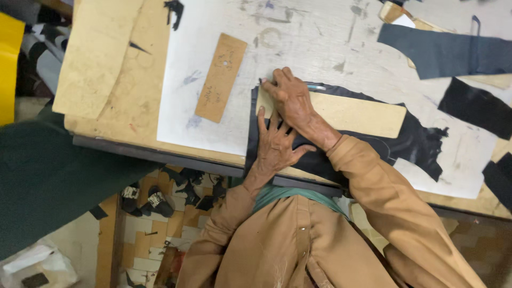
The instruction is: The person uses a cardboard template and a utility knife to cut shapes from black leather on a workbench. They repeatedly position the template, trace or cut along its edges, and remove the cut leather pieces, working through several pieces of leather.
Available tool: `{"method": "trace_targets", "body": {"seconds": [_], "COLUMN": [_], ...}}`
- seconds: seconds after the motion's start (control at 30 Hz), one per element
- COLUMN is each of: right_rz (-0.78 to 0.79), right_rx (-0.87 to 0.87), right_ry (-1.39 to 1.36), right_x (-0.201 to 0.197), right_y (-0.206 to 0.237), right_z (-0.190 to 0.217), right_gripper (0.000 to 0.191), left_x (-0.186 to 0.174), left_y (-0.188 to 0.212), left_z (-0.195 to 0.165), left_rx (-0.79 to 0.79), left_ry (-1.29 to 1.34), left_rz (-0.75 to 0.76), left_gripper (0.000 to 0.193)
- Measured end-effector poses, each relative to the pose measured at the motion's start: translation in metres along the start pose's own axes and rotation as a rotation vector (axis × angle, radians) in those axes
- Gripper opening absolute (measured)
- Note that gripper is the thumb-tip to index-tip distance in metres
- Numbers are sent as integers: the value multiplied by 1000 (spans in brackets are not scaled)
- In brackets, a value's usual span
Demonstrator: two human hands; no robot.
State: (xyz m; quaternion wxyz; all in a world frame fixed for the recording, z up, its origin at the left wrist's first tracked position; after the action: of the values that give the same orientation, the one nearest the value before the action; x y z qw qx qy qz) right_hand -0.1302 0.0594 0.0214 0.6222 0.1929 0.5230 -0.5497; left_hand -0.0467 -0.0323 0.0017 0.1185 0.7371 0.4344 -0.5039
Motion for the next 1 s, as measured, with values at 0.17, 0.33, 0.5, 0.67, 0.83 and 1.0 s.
{"method": "trace_targets", "body": {"seconds": [0.17,0.33,0.5,0.67,0.83,1.0], "right_rz": [-23,-71,-75,-261,-108,-225], "right_rx": [7,96,314,425,969,782], "right_ry": [111,287,401,86,-494,-198], "right_x": [-40,-130,-220,-261,-199,-185], "right_y": [58,190,292,306,275,245], "right_z": [-39,-125,-184,-160,-136,-121], "right_gripper": [30,9,9,10,24,18], "left_x": [-1,-4,-8,11,68,90], "left_y": [-8,-12,-13,-30,-78,-100], "left_z": [-9,-21,-33,-53,-113,-151], "left_rx": [-23,11,-19,-82,208,378], "left_ry": [-99,-166,-172,-111,153,103], "left_rz": [-32,-25,-13,-36,73,147], "left_gripper": [81,76,61,36,26,46]}}
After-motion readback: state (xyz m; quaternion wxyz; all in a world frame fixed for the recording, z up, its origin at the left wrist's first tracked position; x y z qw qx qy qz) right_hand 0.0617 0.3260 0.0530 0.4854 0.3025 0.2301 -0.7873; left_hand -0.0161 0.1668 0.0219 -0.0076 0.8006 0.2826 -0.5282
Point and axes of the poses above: each hand's wrist, its own y-axis away from the middle knuckle, its own x-axis out of the palm, z = x × y, the point moved 4 cm from there along -y, towards the middle knuckle, and after that the axes turned 5 degrees about -y, right-handed, at the moved point
